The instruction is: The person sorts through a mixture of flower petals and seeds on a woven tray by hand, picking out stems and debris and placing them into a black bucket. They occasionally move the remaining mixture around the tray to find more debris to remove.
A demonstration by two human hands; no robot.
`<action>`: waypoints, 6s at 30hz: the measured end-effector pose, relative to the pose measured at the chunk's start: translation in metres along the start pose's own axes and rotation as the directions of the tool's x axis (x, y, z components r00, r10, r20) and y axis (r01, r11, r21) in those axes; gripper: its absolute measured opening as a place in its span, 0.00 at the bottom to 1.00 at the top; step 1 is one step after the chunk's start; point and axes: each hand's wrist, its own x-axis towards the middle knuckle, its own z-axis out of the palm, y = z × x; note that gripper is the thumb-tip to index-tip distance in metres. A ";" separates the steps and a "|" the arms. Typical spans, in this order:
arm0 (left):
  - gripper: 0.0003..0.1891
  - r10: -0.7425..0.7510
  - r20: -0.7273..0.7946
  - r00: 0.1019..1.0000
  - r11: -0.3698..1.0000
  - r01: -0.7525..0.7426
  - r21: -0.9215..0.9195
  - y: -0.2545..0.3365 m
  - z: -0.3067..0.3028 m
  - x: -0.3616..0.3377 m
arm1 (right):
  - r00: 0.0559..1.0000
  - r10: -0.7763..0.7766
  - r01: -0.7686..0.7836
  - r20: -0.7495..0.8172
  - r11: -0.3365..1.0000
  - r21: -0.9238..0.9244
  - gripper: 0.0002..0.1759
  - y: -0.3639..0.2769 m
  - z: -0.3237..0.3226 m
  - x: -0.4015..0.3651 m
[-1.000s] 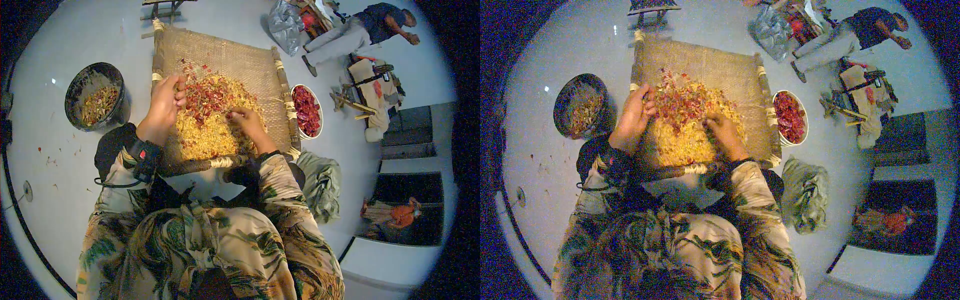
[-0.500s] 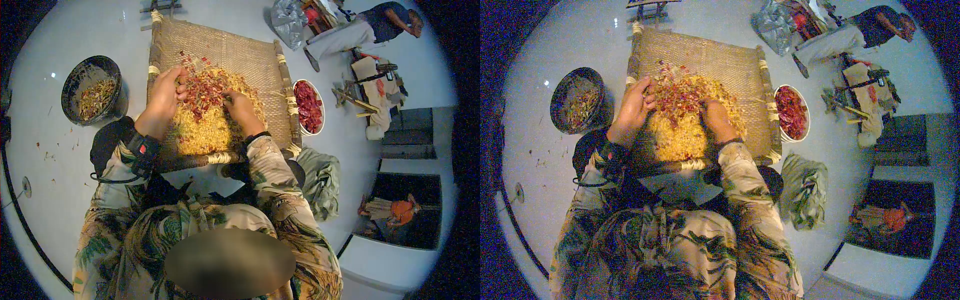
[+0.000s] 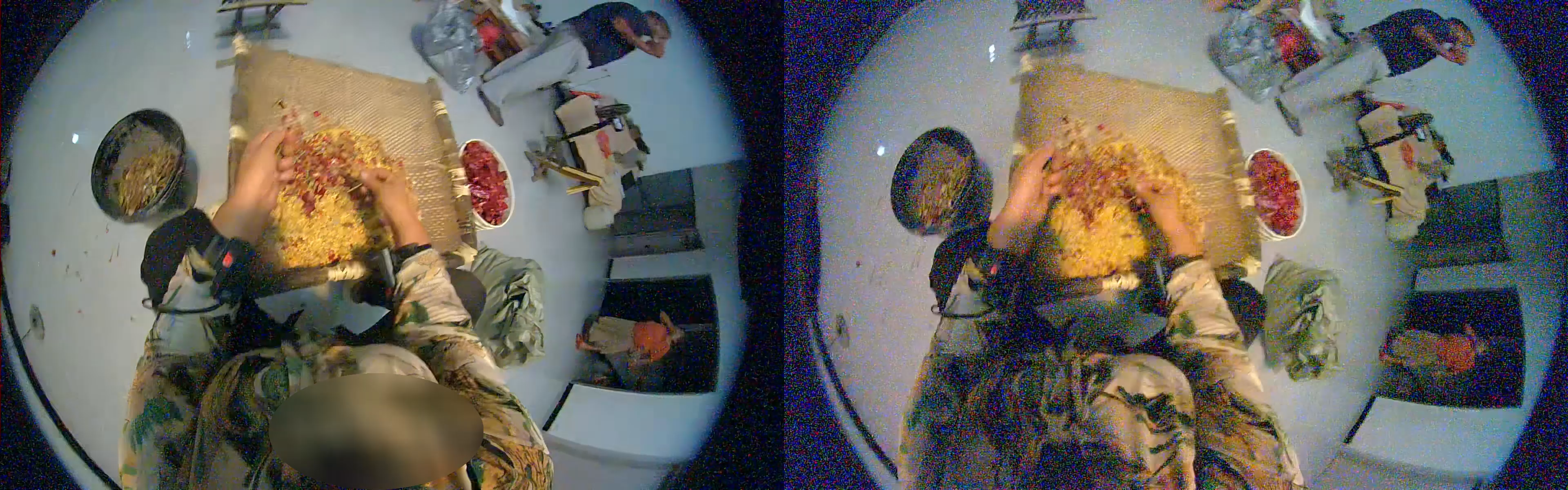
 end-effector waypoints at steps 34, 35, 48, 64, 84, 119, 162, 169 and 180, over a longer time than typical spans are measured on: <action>0.12 -0.279 0.159 0.947 0.903 0.203 0.379 -0.035 0.042 -0.036 | 0.959 -0.265 0.260 -0.097 0.964 -0.060 0.09 -0.079 0.039 -0.073; 0.12 -0.296 0.158 0.942 0.898 0.219 0.382 -0.037 0.041 -0.034 | 0.951 -0.289 0.277 -0.110 0.954 -0.114 0.09 -0.065 0.042 -0.066; 0.06 -0.222 0.163 0.961 0.899 0.137 0.416 -0.058 0.022 -0.019 | 0.978 -0.188 0.178 -0.095 0.978 -0.106 0.09 -0.071 0.049 -0.077; 0.11 -0.174 0.111 0.978 0.911 0.118 0.395 -0.052 0.024 -0.022 | 0.990 -0.130 0.133 -0.050 0.990 0.048 0.07 -0.051 0.048 -0.066; 0.17 -0.251 0.174 0.952 0.955 0.214 0.205 -0.057 0.028 -0.031 | 0.957 -0.263 0.228 -0.119 0.942 -0.247 0.17 -0.095 0.055 -0.092; 0.07 -0.212 0.044 0.976 0.963 0.201 0.178 -0.047 0.021 -0.020 | 0.952 -0.243 0.165 -0.187 0.920 -0.357 0.10 -0.044 0.032 -0.071; 0.07 -0.128 0.096 0.987 0.992 0.125 0.032 -0.037 0.009 -0.002 | 0.978 -0.124 0.030 -0.167 0.879 -0.477 0.15 -0.010 -0.026 -0.034; 0.07 -0.126 0.089 0.988 0.992 0.127 -0.003 -0.035 0.006 0.002 | 0.968 -0.185 0.006 -0.171 0.694 -0.720 0.14 0.007 -0.035 -0.008; 0.07 -0.138 0.059 0.989 0.988 0.133 0.075 -0.037 0.015 -0.004 | 0.974 -0.095 -0.133 -0.204 0.491 -0.861 0.20 0.004 -0.022 0.035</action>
